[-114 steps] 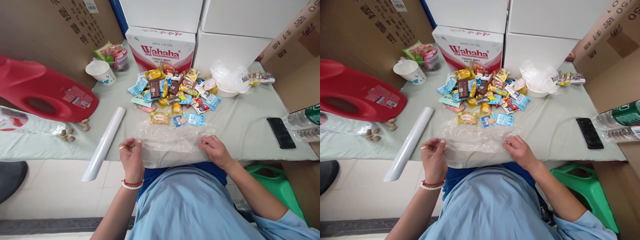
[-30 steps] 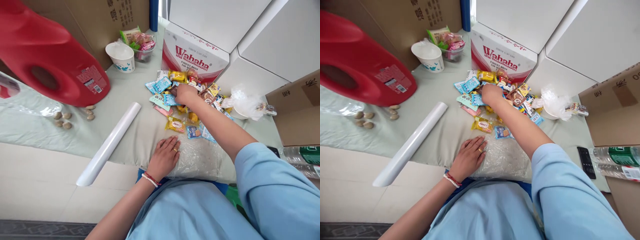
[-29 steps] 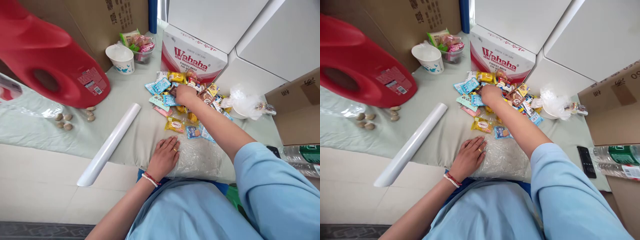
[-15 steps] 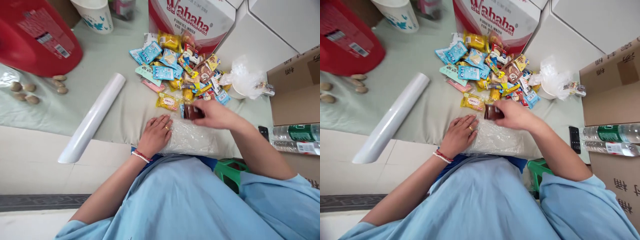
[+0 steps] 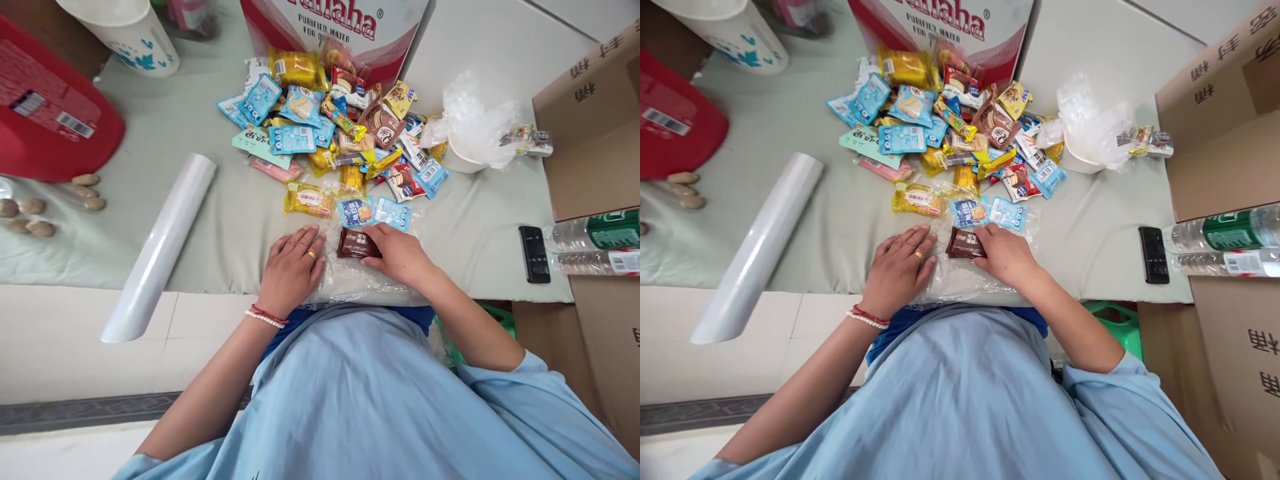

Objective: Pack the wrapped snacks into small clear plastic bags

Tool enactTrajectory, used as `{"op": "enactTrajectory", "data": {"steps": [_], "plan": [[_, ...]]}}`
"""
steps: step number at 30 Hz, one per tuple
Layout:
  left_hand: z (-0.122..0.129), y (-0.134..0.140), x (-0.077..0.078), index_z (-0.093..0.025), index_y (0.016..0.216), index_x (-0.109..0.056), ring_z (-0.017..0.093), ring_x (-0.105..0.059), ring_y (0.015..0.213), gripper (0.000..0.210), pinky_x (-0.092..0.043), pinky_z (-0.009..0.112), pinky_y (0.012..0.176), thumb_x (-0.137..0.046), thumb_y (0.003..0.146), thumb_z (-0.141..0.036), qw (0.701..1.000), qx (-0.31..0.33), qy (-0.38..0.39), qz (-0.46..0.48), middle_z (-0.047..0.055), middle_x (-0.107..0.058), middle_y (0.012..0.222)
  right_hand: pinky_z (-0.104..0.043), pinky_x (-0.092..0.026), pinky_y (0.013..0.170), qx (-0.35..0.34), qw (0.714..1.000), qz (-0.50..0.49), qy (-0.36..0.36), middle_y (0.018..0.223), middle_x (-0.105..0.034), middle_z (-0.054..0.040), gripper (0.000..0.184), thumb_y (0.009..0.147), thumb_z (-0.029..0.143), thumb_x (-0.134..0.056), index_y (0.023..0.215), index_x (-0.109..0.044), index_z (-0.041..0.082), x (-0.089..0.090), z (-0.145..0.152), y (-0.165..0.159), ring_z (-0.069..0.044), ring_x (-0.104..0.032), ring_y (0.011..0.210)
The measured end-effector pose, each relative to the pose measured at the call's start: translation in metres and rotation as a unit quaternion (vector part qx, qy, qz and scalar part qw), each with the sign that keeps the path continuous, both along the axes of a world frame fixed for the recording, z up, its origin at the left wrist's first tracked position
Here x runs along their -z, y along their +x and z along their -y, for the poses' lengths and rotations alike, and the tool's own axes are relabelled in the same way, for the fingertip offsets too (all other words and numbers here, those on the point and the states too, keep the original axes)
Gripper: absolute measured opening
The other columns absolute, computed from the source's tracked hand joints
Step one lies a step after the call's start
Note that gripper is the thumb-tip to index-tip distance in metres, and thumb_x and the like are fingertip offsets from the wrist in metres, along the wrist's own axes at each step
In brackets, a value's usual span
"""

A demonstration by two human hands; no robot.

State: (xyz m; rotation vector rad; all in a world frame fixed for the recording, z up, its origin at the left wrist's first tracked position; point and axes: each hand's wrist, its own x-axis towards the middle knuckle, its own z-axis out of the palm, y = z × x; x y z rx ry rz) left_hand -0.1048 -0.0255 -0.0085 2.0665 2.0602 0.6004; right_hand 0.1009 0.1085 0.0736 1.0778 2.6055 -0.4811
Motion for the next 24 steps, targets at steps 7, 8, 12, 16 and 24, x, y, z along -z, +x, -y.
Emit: {"op": "enactTrajectory", "data": {"steps": [7, 8, 12, 16, 24], "plan": [[0.002, -0.002, 0.001, -0.024, 0.149, -0.056, 0.030, -0.048, 0.150, 0.047, -0.036, 0.052, 0.121, -0.043, 0.105, -0.033, 1.000, 0.003, -0.010, -0.012, 0.012, -0.053, 0.160, -0.036, -0.051, 0.075, -0.042, 0.999, 0.029, 0.016, 0.136, -0.063, -0.0146, 0.044, 0.094, 0.024, -0.060, 0.138, -0.058, 0.019, 0.000, 0.000, 0.001, -0.031, -0.068, 0.108], [0.002, -0.002, 0.002, -0.024, 0.149, -0.056, 0.030, -0.048, 0.149, 0.047, -0.036, 0.053, 0.121, -0.043, 0.105, -0.034, 1.000, 0.003, -0.013, -0.012, 0.013, -0.052, 0.160, -0.036, -0.052, 0.076, -0.043, 0.999, 0.026, 0.016, 0.137, -0.062, -0.0151, 0.045, 0.094, 0.023, -0.059, 0.139, -0.057, 0.019, 0.001, -0.001, 0.002, -0.031, -0.068, 0.109], [0.002, -0.006, 0.003, -0.024, 0.153, -0.051, 0.032, -0.050, 0.147, 0.050, -0.040, 0.055, 0.119, -0.045, 0.105, -0.036, 1.000, -0.002, 0.004, 0.018, 0.015, -0.052, 0.160, -0.039, -0.055, 0.084, -0.040, 0.999, -0.014, -0.008, 0.149, -0.055, -0.0159, 0.054, 0.094, 0.024, -0.062, 0.147, -0.052, 0.019, 0.006, -0.006, 0.013, -0.033, -0.066, 0.118], [0.015, -0.014, -0.012, -0.025, 0.149, -0.052, 0.030, -0.047, 0.149, 0.047, -0.044, 0.053, 0.119, -0.051, 0.103, -0.032, 0.994, -0.015, 0.097, 0.044, 0.015, -0.055, 0.155, -0.043, -0.055, 0.098, -0.014, 0.985, -0.169, -0.014, 0.156, -0.047, -0.0157, 0.060, 0.098, 0.037, -0.064, 0.153, -0.045, 0.023, 0.003, 0.000, 0.055, -0.032, -0.058, 0.133], [0.053, -0.038, -0.009, -0.028, 0.136, -0.062, 0.032, -0.050, 0.148, 0.038, -0.040, 0.056, 0.123, -0.063, 0.099, -0.039, 0.977, 0.214, 0.012, 0.011, 0.014, -0.053, 0.159, -0.053, -0.051, 0.102, -0.032, 0.973, -0.228, 0.027, 0.134, -0.063, -0.0177, 0.040, 0.098, 0.044, -0.068, 0.131, -0.064, 0.022, 0.045, 0.048, 0.145, -0.034, -0.056, 0.123]]}}
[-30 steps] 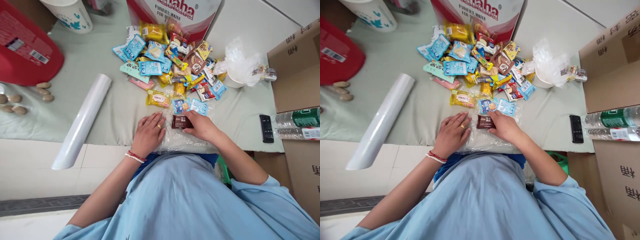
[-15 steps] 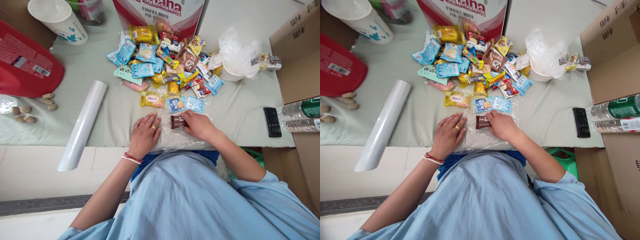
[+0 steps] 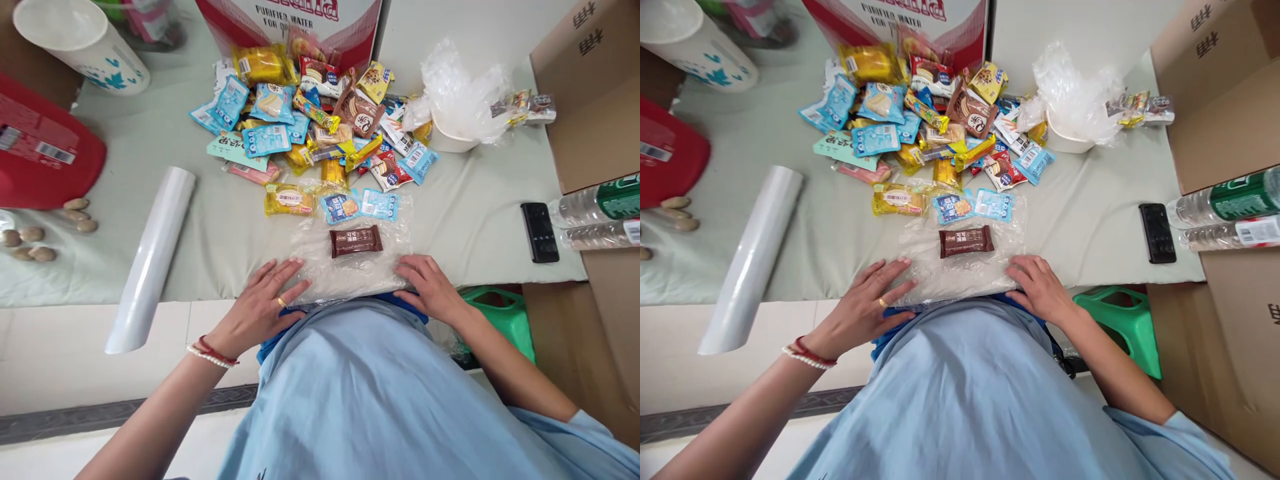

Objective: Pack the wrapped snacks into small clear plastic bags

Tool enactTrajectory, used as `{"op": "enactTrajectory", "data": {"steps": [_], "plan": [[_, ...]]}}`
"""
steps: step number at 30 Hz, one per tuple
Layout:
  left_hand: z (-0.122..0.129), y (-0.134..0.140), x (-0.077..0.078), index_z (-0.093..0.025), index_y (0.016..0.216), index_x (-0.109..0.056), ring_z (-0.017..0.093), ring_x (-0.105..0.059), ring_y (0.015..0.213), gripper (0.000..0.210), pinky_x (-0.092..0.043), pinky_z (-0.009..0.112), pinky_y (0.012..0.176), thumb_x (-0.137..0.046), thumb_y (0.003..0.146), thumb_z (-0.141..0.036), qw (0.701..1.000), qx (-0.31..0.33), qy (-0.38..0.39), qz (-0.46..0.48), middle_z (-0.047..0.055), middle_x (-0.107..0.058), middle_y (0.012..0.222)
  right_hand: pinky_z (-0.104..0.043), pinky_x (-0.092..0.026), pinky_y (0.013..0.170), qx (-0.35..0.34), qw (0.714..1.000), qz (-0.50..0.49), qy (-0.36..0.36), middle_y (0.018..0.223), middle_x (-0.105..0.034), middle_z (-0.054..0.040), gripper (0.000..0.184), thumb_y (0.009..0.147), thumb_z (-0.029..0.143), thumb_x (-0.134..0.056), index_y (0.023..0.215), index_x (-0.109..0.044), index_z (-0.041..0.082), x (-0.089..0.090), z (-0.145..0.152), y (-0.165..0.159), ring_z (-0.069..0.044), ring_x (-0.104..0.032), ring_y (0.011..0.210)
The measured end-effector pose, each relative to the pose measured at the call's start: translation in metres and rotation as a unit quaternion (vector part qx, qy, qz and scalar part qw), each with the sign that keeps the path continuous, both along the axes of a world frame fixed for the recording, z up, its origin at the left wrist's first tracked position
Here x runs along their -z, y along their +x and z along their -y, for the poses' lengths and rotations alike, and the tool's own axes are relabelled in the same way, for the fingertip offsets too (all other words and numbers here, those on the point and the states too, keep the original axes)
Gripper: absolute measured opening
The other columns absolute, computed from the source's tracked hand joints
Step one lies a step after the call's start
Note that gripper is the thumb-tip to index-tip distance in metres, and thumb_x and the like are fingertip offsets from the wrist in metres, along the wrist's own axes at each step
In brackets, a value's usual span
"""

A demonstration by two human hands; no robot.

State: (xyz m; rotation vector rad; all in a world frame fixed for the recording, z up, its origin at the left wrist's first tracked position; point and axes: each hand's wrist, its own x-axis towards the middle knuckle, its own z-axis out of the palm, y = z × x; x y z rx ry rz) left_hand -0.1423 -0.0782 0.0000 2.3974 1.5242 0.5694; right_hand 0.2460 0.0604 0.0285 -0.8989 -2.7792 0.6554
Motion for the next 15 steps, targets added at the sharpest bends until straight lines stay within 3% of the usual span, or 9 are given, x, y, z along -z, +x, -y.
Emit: {"op": "enactTrajectory", "data": {"steps": [3, 5, 10, 15], "plan": [[0.001, -0.007, 0.008, -0.026, 0.123, -0.070, 0.028, -0.051, 0.148, 0.026, -0.039, 0.054, 0.124, -0.054, 0.102, -0.025, 0.999, -0.006, -0.031, 0.022, 0.012, -0.060, 0.153, -0.048, -0.052, 0.092, 0.027, 0.998, -0.045, 0.016, 0.117, -0.069, -0.0143, 0.018, 0.101, 0.033, -0.063, 0.112, -0.071, 0.022, 0.021, 0.006, 0.004, -0.029, -0.061, 0.108], [-0.002, -0.010, 0.003, -0.027, 0.116, -0.072, 0.026, -0.057, 0.143, 0.024, -0.040, 0.052, 0.124, -0.052, 0.102, -0.023, 0.996, -0.018, -0.047, 0.073, 0.008, -0.069, 0.143, -0.044, -0.052, 0.087, 0.021, 0.996, -0.089, 0.003, 0.109, -0.072, -0.0107, 0.013, 0.102, 0.030, -0.061, 0.103, -0.072, 0.023, 0.023, 0.003, 0.004, -0.026, -0.063, 0.099], [-0.027, -0.013, -0.028, -0.026, 0.110, -0.073, 0.025, -0.074, 0.111, 0.025, -0.056, 0.040, 0.102, -0.052, 0.102, -0.038, 0.977, -0.111, -0.117, 0.142, 0.004, -0.080, 0.115, -0.035, -0.052, 0.081, 0.033, 0.985, -0.133, -0.104, 0.089, -0.072, -0.0055, 0.018, 0.105, 0.032, -0.056, 0.095, -0.069, 0.024, -0.006, -0.021, -0.002, -0.021, -0.065, 0.085], [-0.085, -0.011, -0.043, -0.025, 0.095, -0.071, 0.023, -0.069, 0.079, 0.029, -0.054, 0.037, 0.082, -0.054, 0.097, -0.048, 0.940, -0.282, -0.162, 0.101, 0.002, -0.075, 0.088, -0.030, -0.047, 0.069, 0.180, 0.965, -0.091, -0.170, 0.077, -0.069, -0.0017, 0.028, 0.101, 0.043, -0.056, 0.088, -0.067, 0.021, -0.019, -0.066, -0.021, -0.018, -0.061, 0.071]]}}
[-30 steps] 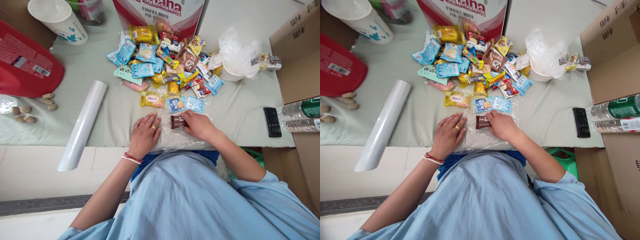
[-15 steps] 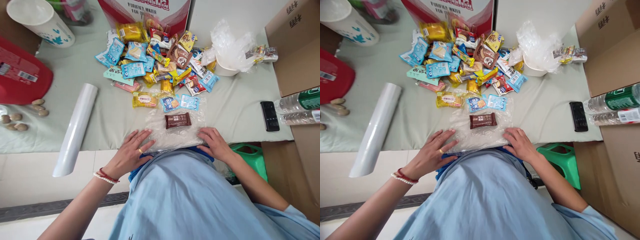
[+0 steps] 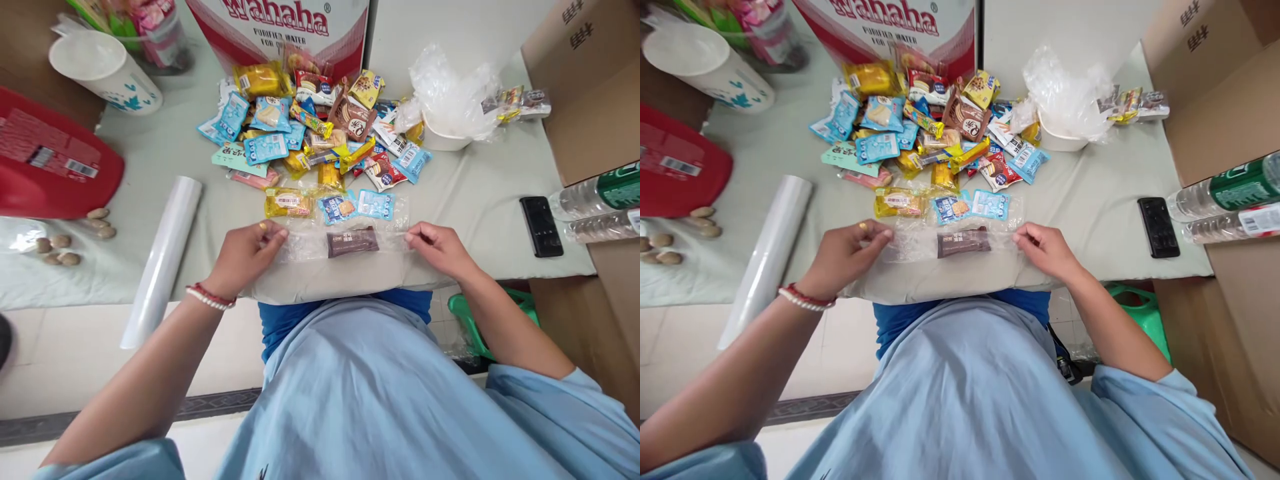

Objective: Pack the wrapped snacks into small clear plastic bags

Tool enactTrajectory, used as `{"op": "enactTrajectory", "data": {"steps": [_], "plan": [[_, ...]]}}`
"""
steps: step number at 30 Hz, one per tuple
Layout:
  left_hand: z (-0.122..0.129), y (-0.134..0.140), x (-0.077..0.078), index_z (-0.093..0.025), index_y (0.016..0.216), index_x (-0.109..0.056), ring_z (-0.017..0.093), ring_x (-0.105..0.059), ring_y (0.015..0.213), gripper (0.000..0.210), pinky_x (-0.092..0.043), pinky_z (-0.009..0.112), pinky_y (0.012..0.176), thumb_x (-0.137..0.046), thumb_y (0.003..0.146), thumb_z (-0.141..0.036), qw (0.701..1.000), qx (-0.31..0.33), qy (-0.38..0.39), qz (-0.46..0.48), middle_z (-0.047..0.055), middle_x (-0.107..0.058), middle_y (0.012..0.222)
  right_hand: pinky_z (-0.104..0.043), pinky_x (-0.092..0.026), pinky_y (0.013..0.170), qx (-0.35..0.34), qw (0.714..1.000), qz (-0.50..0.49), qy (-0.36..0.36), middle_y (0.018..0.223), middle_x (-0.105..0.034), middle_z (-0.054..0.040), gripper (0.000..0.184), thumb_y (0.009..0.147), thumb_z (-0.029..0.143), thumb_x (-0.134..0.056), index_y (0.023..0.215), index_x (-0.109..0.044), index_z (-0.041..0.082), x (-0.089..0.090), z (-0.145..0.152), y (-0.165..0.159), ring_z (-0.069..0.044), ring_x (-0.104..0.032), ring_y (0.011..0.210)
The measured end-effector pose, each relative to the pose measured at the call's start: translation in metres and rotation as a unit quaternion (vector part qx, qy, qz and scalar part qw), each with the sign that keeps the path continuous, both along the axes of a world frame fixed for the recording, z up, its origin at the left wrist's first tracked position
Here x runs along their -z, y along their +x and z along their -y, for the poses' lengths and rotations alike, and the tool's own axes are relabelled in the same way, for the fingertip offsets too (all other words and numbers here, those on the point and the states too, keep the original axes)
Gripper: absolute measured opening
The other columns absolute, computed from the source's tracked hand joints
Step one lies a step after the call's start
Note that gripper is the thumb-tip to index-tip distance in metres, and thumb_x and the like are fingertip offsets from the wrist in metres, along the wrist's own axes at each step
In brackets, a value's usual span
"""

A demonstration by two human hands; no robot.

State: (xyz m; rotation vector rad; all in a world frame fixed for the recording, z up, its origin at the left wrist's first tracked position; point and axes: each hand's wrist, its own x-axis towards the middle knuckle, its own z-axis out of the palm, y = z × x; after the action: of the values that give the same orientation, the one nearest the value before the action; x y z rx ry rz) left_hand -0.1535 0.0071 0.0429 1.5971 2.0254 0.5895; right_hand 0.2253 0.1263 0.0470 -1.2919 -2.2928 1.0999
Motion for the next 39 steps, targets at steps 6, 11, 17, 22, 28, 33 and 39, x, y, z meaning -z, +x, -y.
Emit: {"op": "enactTrajectory", "data": {"steps": [6, 11, 17, 22, 28, 33, 39], "plan": [[-0.027, 0.006, -0.004, -0.014, 0.111, -0.065, 0.019, -0.057, 0.083, 0.030, -0.051, 0.039, 0.085, -0.070, 0.086, -0.030, 0.948, -0.234, 0.192, -0.093, 0.009, -0.062, 0.113, -0.035, -0.046, 0.072, 0.140, 0.975, 0.096, 0.147, 0.096, -0.073, -0.0085, 0.018, 0.096, 0.031, -0.056, 0.097, -0.070, 0.019, 0.001, -0.016, -0.020, -0.022, -0.062, 0.078], [0.020, 0.054, -0.011, -0.019, 0.099, -0.065, 0.021, -0.060, 0.085, 0.009, -0.050, 0.039, 0.083, -0.058, 0.093, -0.020, 0.899, -0.129, 0.391, -0.148, 0.007, -0.064, 0.095, -0.041, -0.049, 0.091, -0.074, 0.958, 0.003, 0.277, 0.106, -0.075, -0.0102, 0.027, 0.105, 0.033, -0.049, 0.109, -0.073, 0.023, -0.008, 0.021, -0.041, -0.026, -0.064, 0.099], [0.001, 0.111, 0.014, -0.020, 0.120, -0.070, 0.029, -0.061, 0.111, 0.029, -0.049, 0.047, 0.091, -0.048, 0.102, -0.022, 0.967, 0.068, 0.214, -0.124, 0.012, -0.075, 0.121, -0.042, -0.050, 0.088, -0.133, 0.955, 0.213, 0.157, 0.128, -0.073, -0.0133, 0.039, 0.105, 0.032, -0.051, 0.138, -0.067, 0.020, -0.001, 0.016, -0.054, -0.031, -0.064, 0.111], [-0.027, 0.115, 0.026, -0.023, 0.127, -0.072, 0.032, -0.056, 0.118, 0.033, -0.045, 0.049, 0.088, -0.049, 0.102, -0.023, 0.970, 0.136, 0.125, -0.161, 0.012, -0.071, 0.134, -0.040, -0.050, 0.084, -0.086, 0.952, 0.259, 0.139, 0.119, -0.075, -0.0123, 0.040, 0.107, 0.040, -0.046, 0.130, -0.072, 0.021, -0.018, -0.017, -0.063, -0.033, -0.066, 0.109], [-0.025, 0.116, 0.014, -0.026, 0.121, -0.076, 0.035, -0.053, 0.113, 0.032, -0.042, 0.047, 0.085, -0.050, 0.101, -0.024, 0.963, 0.114, 0.103, -0.223, 0.015, -0.067, 0.127, -0.039, -0.045, 0.095, -0.115, 0.957, 0.222, 0.145, 0.121, -0.074, -0.0143, 0.047, 0.094, 0.040, -0.069, 0.133, -0.069, 0.015, 0.000, -0.070, -0.117, -0.033, -0.060, 0.113], [-0.023, 0.119, 0.013, -0.021, 0.131, -0.071, 0.034, -0.056, 0.102, 0.039, -0.044, 0.048, 0.080, -0.043, 0.103, -0.024, 0.965, 0.136, 0.061, -0.217, 0.015, -0.068, 0.099, -0.033, -0.043, 0.088, -0.158, 0.962, 0.175, 0.134, 0.101, -0.074, -0.0099, 0.018, 0.093, 0.021, -0.063, 0.099, -0.079, 0.016, -0.001, -0.080, -0.134, -0.025, -0.064, 0.097], [-0.025, 0.119, 0.016, -0.020, 0.121, -0.074, 0.033, -0.062, 0.097, 0.035, -0.045, 0.047, 0.080, -0.044, 0.103, -0.023, 0.974, 0.134, 0.051, -0.174, 0.013, -0.074, 0.090, -0.030, -0.041, 0.073, -0.235, 0.946, 0.116, 0.190, 0.102, -0.064, -0.0094, 0.027, 0.100, 0.021, -0.051, 0.113, -0.075, 0.018, -0.022, -0.027, -0.113, -0.022, -0.060, 0.087]]}}
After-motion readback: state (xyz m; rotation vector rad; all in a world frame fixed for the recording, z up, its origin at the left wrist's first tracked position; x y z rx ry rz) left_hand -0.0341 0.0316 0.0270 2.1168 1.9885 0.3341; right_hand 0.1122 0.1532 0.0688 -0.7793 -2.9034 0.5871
